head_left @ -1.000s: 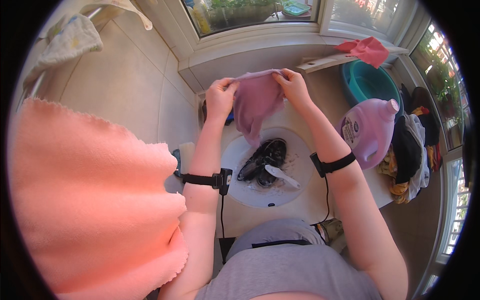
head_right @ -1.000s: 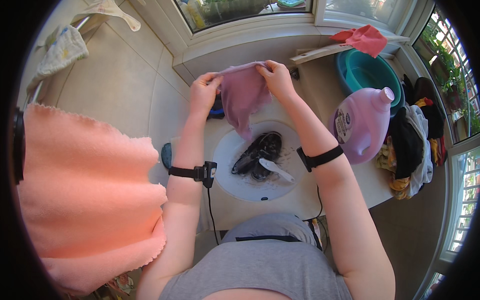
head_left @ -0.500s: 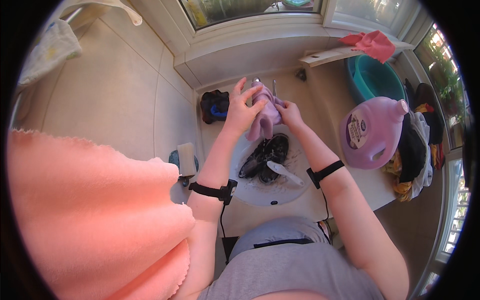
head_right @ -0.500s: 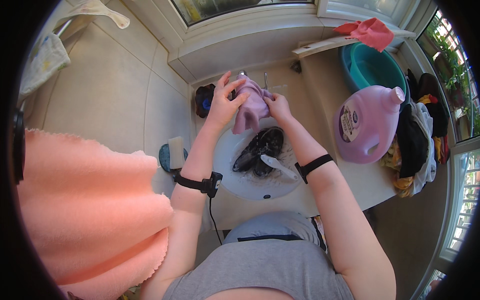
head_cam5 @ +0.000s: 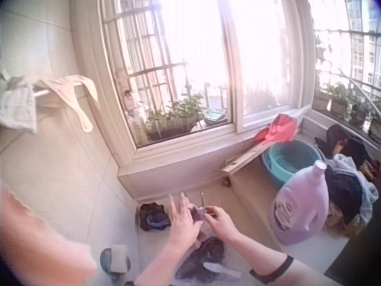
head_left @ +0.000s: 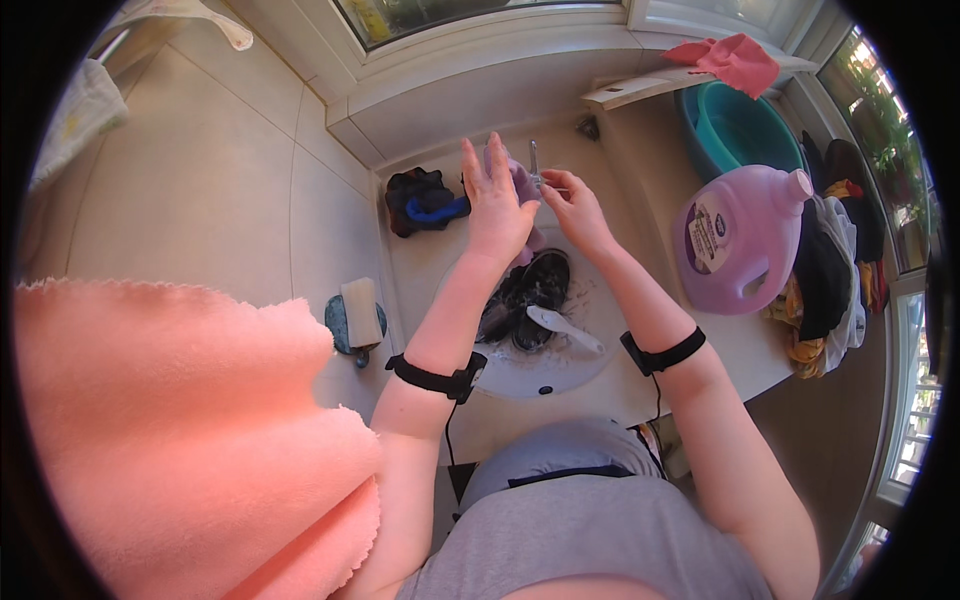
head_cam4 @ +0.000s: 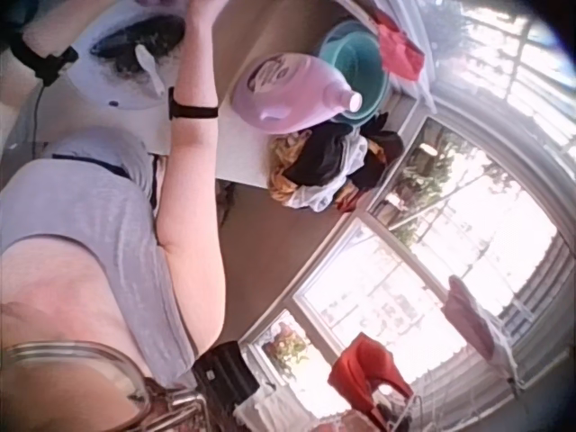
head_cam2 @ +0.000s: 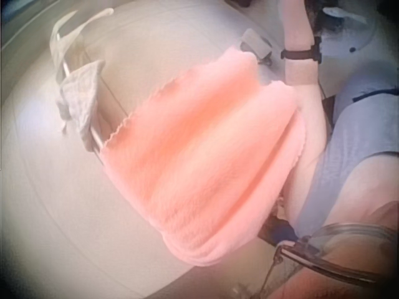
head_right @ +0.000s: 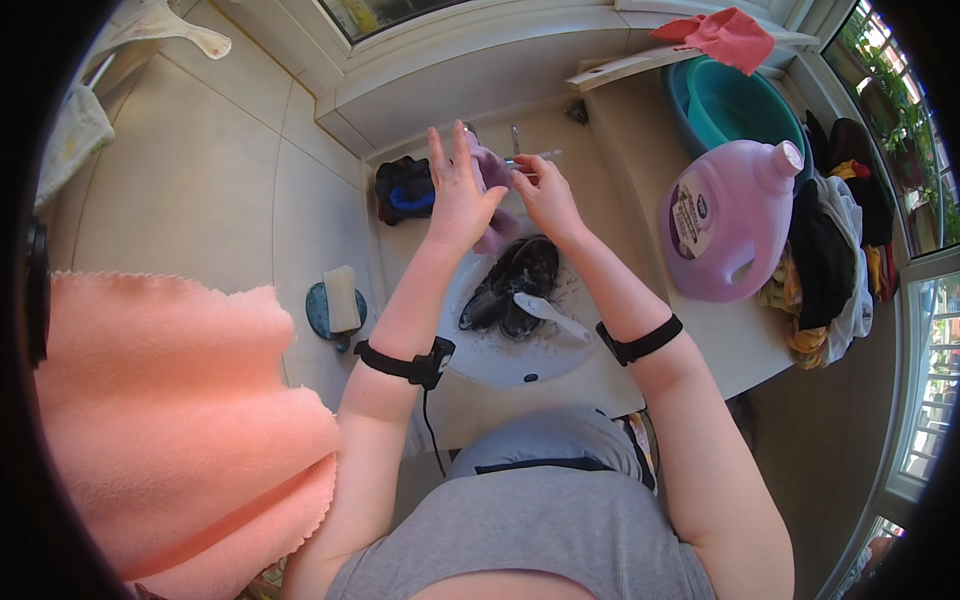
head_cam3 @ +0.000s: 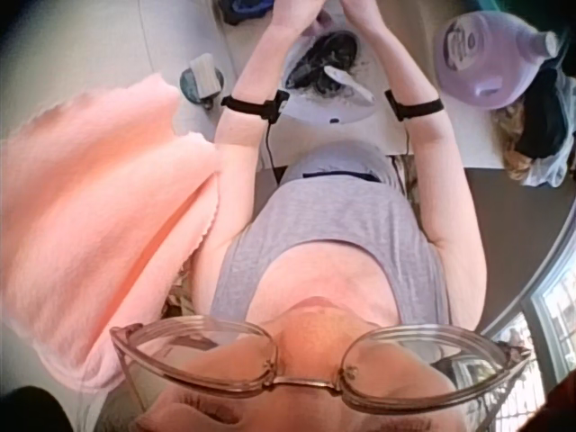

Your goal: Scrubbing black sneakers with a brush in a sink.

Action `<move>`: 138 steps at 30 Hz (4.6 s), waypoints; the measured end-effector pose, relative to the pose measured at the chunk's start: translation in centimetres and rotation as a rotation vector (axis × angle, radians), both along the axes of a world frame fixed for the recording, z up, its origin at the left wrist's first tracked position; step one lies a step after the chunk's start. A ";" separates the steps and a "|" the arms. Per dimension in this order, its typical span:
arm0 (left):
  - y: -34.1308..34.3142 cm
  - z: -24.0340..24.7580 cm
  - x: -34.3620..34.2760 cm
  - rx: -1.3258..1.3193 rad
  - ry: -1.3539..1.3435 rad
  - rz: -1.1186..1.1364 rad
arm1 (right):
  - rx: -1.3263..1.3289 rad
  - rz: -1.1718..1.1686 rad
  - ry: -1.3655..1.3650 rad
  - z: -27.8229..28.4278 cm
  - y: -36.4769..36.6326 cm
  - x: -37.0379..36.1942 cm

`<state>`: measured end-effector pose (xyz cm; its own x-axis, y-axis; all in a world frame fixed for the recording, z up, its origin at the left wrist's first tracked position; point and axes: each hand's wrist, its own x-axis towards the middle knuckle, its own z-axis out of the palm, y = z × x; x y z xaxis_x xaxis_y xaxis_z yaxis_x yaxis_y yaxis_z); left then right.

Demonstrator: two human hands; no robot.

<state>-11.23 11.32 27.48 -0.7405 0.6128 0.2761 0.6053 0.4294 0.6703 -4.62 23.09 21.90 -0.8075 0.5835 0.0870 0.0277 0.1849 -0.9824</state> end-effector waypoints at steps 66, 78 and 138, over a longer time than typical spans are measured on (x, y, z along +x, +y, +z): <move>-7.7 -13.8 1.8 0.336 -0.969 0.432 | -0.003 0.175 -0.273 -9.3 5.4 -8.6; -8.2 -15.9 2.0 0.242 -0.951 0.425 | 0.087 0.138 -0.222 -10.0 5.7 -7.8; -2.8 -3.7 -2.2 0.471 -0.800 0.259 | 0.171 0.329 0.006 7.1 -1.9 -1.7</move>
<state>-13.47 8.52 23.79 -0.9129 0.3593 -0.1936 -0.1816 0.0671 0.9811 -6.31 21.16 29.00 -0.9486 0.2694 0.1661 -0.0661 0.3447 -0.9364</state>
